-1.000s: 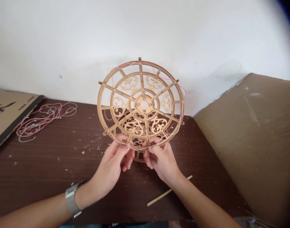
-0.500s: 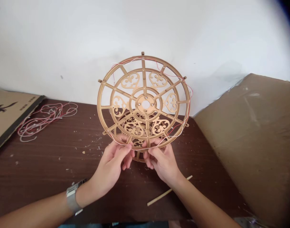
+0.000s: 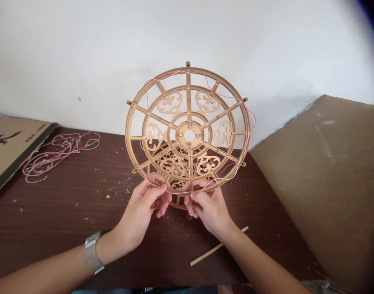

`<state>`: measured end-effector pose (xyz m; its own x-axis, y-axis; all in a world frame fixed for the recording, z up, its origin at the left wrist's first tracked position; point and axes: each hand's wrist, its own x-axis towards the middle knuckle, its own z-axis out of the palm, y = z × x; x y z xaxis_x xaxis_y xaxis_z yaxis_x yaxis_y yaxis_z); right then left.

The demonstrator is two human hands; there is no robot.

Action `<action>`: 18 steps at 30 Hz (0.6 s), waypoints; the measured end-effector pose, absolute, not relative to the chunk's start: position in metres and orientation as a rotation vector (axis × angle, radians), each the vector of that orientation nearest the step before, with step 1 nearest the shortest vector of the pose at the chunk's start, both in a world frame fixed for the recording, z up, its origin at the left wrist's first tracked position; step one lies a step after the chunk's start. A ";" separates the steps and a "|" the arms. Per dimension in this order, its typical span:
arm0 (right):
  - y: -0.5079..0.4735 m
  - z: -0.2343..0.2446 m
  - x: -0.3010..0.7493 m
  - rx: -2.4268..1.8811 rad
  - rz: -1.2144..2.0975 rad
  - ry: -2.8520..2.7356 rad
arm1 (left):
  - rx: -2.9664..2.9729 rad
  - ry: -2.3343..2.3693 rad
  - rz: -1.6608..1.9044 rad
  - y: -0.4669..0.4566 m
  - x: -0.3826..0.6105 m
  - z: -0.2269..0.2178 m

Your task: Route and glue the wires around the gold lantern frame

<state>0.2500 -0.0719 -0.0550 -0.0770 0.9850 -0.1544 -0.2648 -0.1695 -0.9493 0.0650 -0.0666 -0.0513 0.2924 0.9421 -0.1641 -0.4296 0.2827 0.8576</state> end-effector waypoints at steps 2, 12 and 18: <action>-0.072 -0.055 0.250 -1.084 1.486 -0.954 | 0.799 0.774 1.047 -0.065 0.064 -0.051; -0.070 -0.052 0.248 -1.057 1.525 -0.857 | 1.033 0.780 1.077 -0.066 0.064 -0.050; -0.070 -0.051 0.247 -1.083 1.539 -0.854 | 1.135 0.876 1.135 -0.066 0.068 -0.048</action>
<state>0.2469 -0.0697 -0.0514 -0.0707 0.9746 -0.2126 -0.3354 -0.2240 -0.9151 0.0675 -0.0665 -0.0484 0.2282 0.9734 0.0205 -0.2268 0.0326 0.9734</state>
